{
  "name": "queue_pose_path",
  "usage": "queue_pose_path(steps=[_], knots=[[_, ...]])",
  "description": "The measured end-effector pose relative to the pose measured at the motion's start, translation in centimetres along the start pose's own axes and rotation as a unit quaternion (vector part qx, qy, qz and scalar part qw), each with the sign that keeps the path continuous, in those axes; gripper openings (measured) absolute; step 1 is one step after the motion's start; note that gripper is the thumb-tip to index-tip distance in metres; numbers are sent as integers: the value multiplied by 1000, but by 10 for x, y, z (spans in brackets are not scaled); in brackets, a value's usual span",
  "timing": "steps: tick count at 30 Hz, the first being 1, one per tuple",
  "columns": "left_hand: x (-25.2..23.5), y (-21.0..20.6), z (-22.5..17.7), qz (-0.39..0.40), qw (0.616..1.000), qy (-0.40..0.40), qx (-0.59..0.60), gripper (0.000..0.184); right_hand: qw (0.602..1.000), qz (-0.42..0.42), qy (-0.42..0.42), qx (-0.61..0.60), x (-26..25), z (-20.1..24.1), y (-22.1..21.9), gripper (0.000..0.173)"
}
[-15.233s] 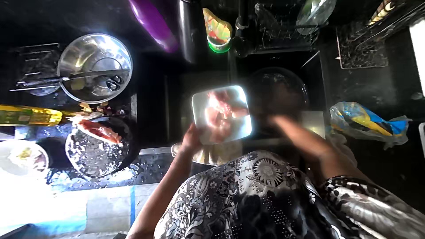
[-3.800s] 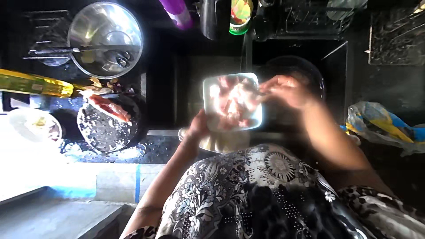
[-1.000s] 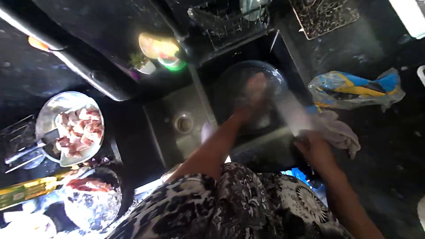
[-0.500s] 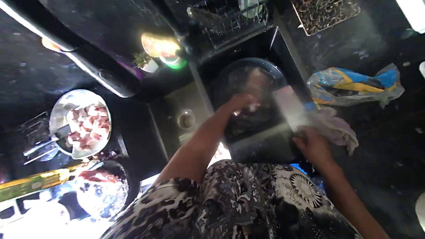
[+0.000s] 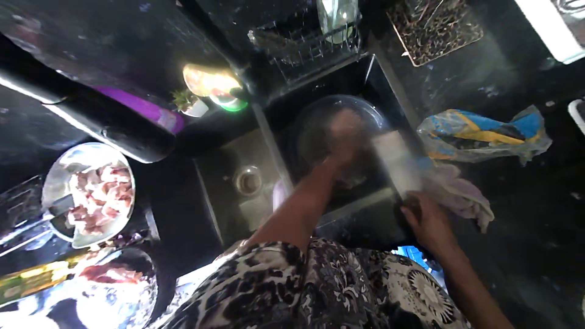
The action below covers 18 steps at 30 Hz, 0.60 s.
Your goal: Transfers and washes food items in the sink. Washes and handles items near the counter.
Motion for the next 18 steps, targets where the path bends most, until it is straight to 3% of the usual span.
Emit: queue_pose_path(steps=[3, 6, 8, 11, 15, 18], knots=[[4, -17, 2, -26, 999, 28, 15, 51, 1000, -9, 8, -2, 1, -1, -1, 51], [20, -18, -7, 59, 995, 50, -54, 42, 1000, -23, 20, 1, 3, 0, 0, 51], [21, -14, -10, 76, 996, 38, -33, 42, 999, -27, 24, 3, 4, 1, 0, 52], [19, 20, -13, 28, 989, 73, 127, 47, 999, -22, 28, 0, 2, 1, 1, 52], [44, 78, -20, -6, 923, 194, 333, 45, 1000, 13, 5, 7, -1, 2, 1, 51], [57, 98, -1, -64, 883, 210, 414, 48, 999, 26, -4, 23, -2, 4, 1, 52]])
Point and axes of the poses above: each hand's wrist, its own x-axis away from the middle knuckle, its own y-axis out of the back of the hand, z = x × y, the point moved 7 cm from there along -x, towards the middle knuckle, and after that the axes turned 7 degrees about -z, right-handed, at the moved point
